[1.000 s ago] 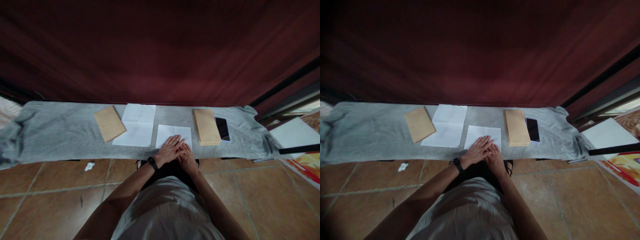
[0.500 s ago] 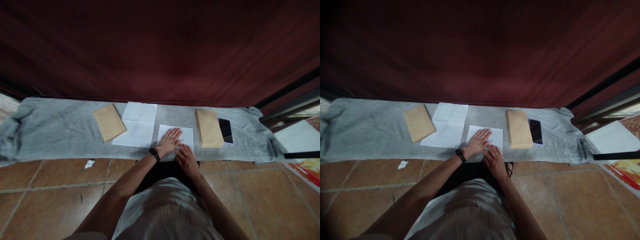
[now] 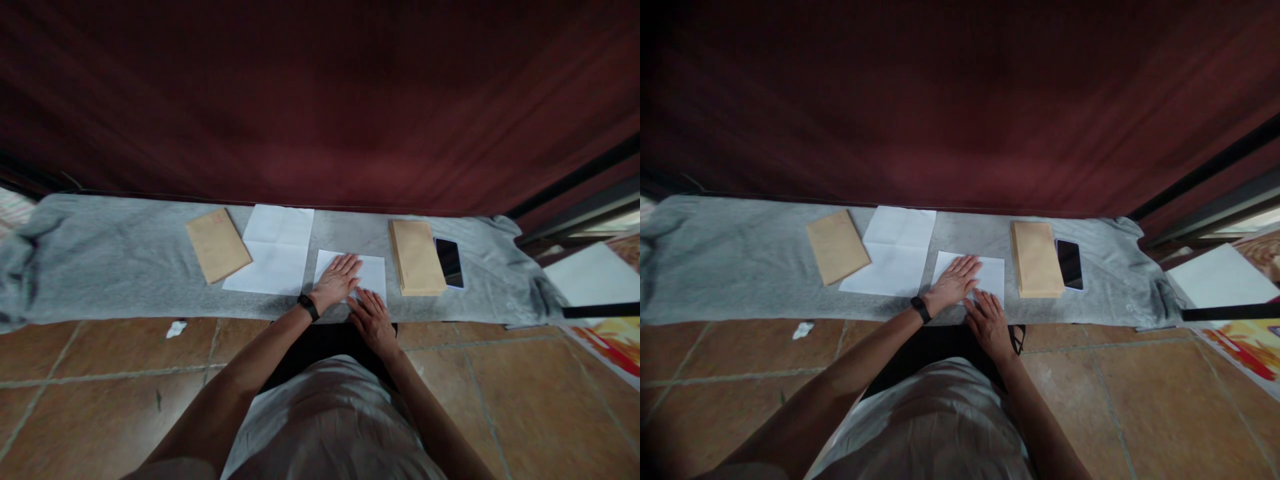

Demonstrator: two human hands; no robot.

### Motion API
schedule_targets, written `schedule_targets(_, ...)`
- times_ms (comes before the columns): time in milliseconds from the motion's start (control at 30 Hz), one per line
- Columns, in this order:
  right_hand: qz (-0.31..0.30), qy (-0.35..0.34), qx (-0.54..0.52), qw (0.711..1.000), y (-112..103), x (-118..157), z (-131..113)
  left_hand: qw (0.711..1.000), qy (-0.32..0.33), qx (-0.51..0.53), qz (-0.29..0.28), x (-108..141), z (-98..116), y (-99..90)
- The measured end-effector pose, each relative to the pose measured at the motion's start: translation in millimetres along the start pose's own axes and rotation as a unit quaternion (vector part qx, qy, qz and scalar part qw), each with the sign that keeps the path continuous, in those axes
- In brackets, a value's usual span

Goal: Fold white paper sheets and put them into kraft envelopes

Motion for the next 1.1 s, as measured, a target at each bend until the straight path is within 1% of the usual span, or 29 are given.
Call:
schedule_targets(167, 0.004, -0.002, 0.005, 1.000, 1, 0, 0, 1.000, 0.004, 0.005, -0.016, 14, 8, -6.3)
schedule_targets(267, 0.008, -0.004, 0.001, 1.000, 1, 1, 1, 1.000, 0.012, 0.005, -0.024, 27, 14, -12.4)
schedule_targets(500, 0.011, -0.014, -0.032, 0.999, 5, 4, 6, 0.996, 0.075, -0.005, -0.042, 70, 34, -25.5)
schedule_targets(600, 0.021, -0.008, -0.063, 0.998, 3, 1, 10, 0.995, 0.090, -0.008, -0.048, 81, 38, -27.6)
schedule_targets(733, 0.030, -0.002, -0.085, 0.996, -4, -12, 6, 0.992, 0.108, -0.012, -0.056, 85, 38, -27.8)
schedule_targets(867, -0.010, -0.022, -0.059, 0.998, -4, -30, -9, 0.990, 0.127, -0.003, -0.054, 85, 36, -25.7)
schedule_targets(933, -0.022, -0.005, -0.042, 0.999, -2, -40, -12, 0.991, 0.127, -0.005, -0.052, 85, 35, -23.3)
schedule_targets(1100, -0.001, 0.029, 0.001, 1.000, 5, -63, -6, 0.990, 0.126, -0.021, -0.058, 84, 33, -19.1)
Point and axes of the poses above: each hand's wrist, its own x-axis away from the middle knuckle, its own y-axis out of the palm, z = x × y, the point moved 3 cm from there along -x, towards the middle knuckle, and after that the axes turned 10 degrees about y, right-handed, at the moved point
